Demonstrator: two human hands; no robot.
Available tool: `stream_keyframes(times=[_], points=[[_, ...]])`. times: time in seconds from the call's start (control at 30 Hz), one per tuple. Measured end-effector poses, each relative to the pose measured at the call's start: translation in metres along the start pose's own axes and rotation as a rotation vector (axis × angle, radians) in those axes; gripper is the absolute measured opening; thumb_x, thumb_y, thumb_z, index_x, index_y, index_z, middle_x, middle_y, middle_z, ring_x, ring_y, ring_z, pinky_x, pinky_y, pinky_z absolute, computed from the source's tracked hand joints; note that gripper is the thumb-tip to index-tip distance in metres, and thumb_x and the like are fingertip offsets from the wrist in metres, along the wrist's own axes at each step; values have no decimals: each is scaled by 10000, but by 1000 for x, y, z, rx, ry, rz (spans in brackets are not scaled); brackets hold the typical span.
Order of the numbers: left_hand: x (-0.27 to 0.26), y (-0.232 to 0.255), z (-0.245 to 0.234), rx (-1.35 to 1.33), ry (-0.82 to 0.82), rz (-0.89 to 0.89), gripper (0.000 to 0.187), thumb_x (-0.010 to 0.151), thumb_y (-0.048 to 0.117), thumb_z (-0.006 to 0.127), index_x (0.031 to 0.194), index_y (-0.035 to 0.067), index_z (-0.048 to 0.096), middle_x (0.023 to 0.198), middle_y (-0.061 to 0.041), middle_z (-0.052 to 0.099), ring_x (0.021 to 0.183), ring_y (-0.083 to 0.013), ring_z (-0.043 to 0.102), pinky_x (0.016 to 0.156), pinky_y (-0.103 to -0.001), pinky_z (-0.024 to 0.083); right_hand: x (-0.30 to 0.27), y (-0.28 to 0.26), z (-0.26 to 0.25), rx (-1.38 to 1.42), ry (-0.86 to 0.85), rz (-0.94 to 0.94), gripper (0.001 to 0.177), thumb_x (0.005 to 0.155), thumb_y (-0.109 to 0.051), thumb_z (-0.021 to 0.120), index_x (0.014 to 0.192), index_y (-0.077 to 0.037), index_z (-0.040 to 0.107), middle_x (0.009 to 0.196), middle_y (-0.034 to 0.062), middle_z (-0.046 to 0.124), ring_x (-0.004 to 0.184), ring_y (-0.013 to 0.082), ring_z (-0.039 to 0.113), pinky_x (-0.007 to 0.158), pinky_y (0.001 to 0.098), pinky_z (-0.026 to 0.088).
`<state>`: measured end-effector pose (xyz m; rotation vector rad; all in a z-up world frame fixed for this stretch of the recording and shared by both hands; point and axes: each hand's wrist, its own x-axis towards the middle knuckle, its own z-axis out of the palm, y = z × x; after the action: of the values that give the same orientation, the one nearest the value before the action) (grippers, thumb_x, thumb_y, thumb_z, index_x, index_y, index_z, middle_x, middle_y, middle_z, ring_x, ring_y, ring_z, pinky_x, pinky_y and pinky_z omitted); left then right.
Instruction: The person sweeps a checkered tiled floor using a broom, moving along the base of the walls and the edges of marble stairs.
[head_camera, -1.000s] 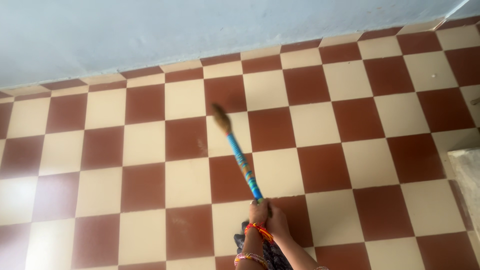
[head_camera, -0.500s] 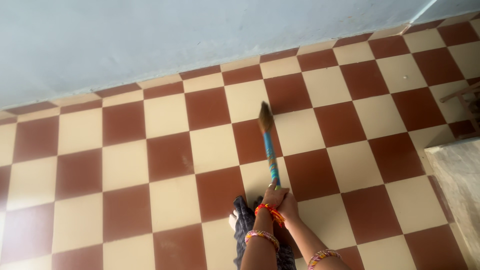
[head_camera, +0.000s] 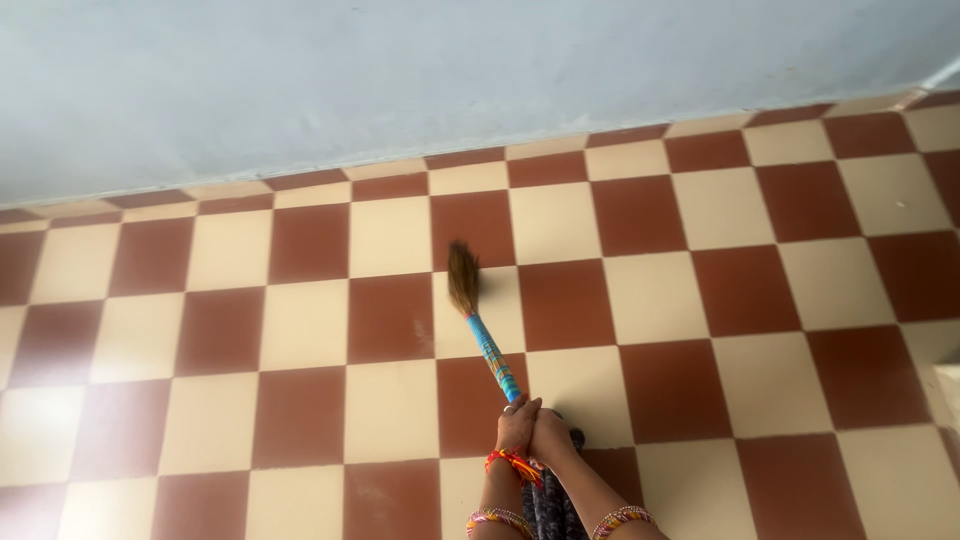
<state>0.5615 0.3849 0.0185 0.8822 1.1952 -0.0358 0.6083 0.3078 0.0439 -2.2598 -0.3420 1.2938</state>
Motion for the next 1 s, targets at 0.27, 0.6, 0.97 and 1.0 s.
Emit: stream_keyframes(times=[0.27, 0.6, 0.97, 1.0], points=[[-1, 32, -14, -88, 90, -83, 647, 790, 174, 787, 1399, 65, 598, 1167, -192, 730, 984, -254, 720, 854, -367, 601, -9, -45, -5, 257, 28, 63, 294, 928, -231, 652, 1047, 35, 610, 873, 193, 761, 637, 264, 709, 481, 379, 483], [6, 48, 51, 394, -185, 178, 761, 759, 352, 857, 1409, 56, 593, 1229, -172, 681, 1109, -251, 692, 950, -349, 566, -2, -7, -32, 523, 320, -114, 381, 889, -148, 674, 1244, -19, 629, 1074, 118, 756, 980, 193, 744, 786, 368, 600], [19, 65, 123, 880, -203, 10, 1067, 784, 348, 786, 1628, 124, 173, 1351, -210, 599, 1283, -345, 598, 1067, -406, 488, 10, 6, -75, 862, 385, 125, 330, 916, -179, 632, 1193, -1, 653, 1066, 163, 741, 955, 243, 725, 765, 398, 564], [25, 63, 123, 903, -181, -30, 1054, 781, 342, 784, 1626, 133, 188, 1356, -210, 588, 1279, -349, 598, 1062, -409, 496, 16, 12, -72, 854, 365, 139, 327, 921, -186, 624, 1188, 1, 653, 1067, 165, 739, 957, 248, 725, 763, 401, 562]])
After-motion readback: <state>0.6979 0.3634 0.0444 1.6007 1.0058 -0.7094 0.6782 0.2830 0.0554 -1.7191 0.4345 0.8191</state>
